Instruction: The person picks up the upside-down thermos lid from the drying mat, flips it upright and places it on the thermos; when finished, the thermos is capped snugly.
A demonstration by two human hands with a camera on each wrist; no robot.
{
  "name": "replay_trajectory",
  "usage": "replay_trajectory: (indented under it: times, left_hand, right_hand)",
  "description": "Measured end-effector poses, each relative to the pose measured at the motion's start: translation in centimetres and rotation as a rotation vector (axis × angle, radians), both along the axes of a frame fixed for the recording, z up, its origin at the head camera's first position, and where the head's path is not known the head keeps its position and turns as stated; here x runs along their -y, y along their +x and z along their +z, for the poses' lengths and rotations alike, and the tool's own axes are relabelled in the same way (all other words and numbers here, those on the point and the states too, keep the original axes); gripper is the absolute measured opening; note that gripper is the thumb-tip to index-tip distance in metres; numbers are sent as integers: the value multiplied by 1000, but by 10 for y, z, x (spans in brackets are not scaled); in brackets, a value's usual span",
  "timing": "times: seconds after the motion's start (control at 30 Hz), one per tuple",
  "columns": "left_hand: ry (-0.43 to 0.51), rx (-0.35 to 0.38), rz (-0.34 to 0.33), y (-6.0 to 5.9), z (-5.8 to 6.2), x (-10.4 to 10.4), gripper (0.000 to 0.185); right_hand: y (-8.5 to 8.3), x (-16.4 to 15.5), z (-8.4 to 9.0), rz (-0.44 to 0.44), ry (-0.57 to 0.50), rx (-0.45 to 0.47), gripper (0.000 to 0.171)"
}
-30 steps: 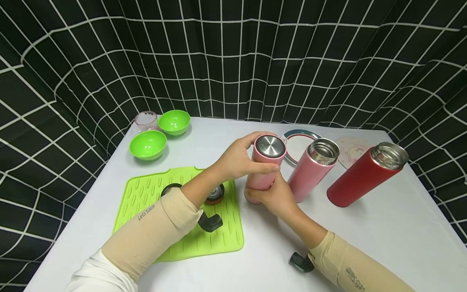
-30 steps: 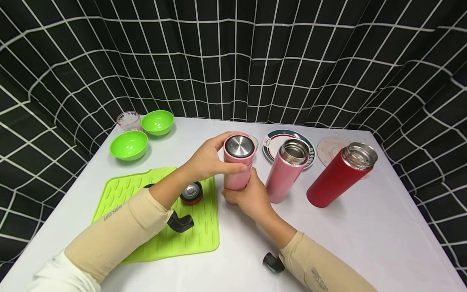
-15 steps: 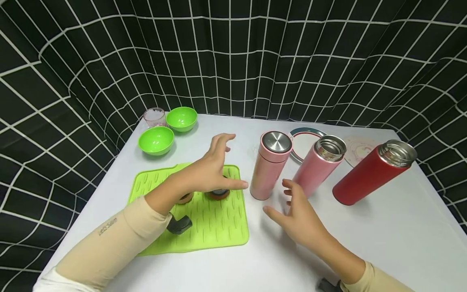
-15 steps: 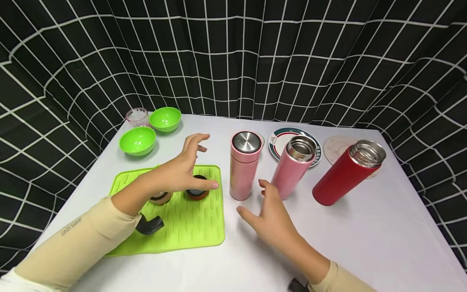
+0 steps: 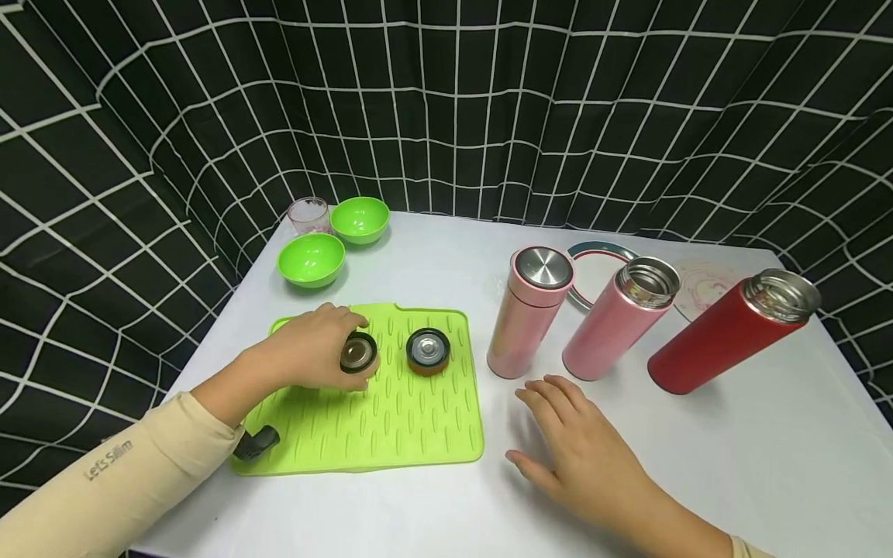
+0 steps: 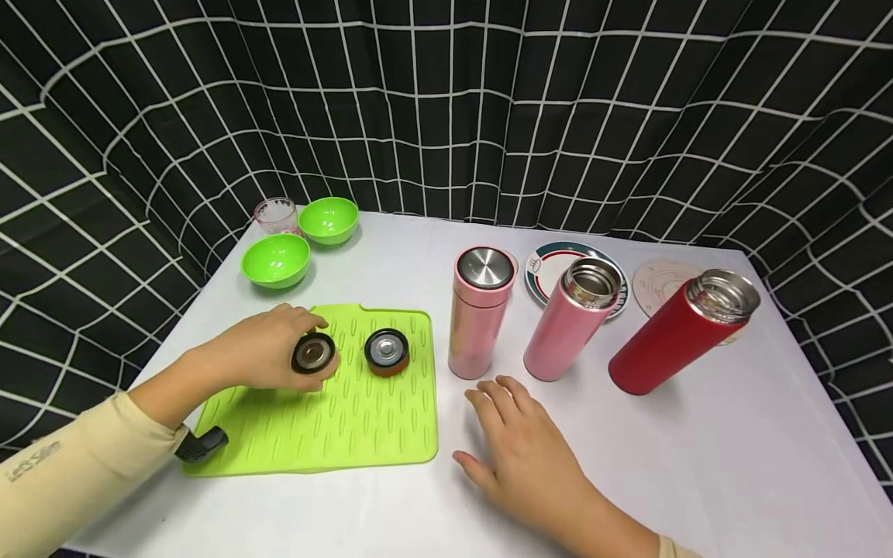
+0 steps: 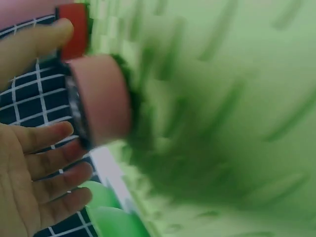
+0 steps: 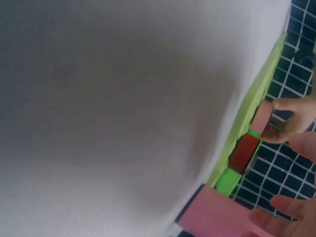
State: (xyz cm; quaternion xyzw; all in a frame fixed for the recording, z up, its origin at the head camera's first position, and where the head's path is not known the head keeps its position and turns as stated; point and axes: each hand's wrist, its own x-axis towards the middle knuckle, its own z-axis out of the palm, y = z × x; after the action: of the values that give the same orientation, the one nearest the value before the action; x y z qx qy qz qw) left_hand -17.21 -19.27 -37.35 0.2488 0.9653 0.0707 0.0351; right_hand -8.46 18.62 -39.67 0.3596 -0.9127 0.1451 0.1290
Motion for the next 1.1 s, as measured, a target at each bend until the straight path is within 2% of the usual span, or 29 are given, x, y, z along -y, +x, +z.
replay_trajectory:
  times: [0.1, 0.3, 0.37, 0.47, 0.53, 0.63, 0.73, 0.87, 0.93, 1.0, 1.1]
  left_hand:
    - [31, 49, 31, -4, -8, 5, 65]
    - [75, 49, 45, -8, -12, 8, 58]
    - [71, 29, 46, -7, -8, 6, 58]
    - [81, -35, 26, -3, 3, -2, 58]
    - [109, -82, -12, 2, 14, -12, 59]
    - [175, -133, -124, 13, 29, -34, 60]
    - [212, -141, -231, 28, 38, -59, 64]
    - [208, -148, -350, 47, 38, -88, 67]
    - [217, -160, -410, 53, 36, -101, 65]
    - [226, -177, -452, 57, 35, -111, 62]
    - [246, -189, -471, 60, 33, -120, 60]
  right_hand:
    - [0, 0, -1, 2, 14, 10, 62]
    - [1, 0, -3, -11, -13, 29, 54]
    - [2, 0, -2, -30, -35, 88, 52]
    - [4, 3, 2, -95, -105, 247, 48]
    - [4, 6, 6, -158, -171, 361, 44]
    - [3, 15, 14, -236, -283, 518, 39]
    - [1, 26, 20, -236, -387, 652, 39]
    - [-4, 42, 26, -195, -491, 857, 42]
    - [-5, 46, 28, -197, -514, 930, 39]
    - [-5, 48, 28, -200, -533, 974, 36]
    - [-4, 46, 29, -214, -561, 981, 33]
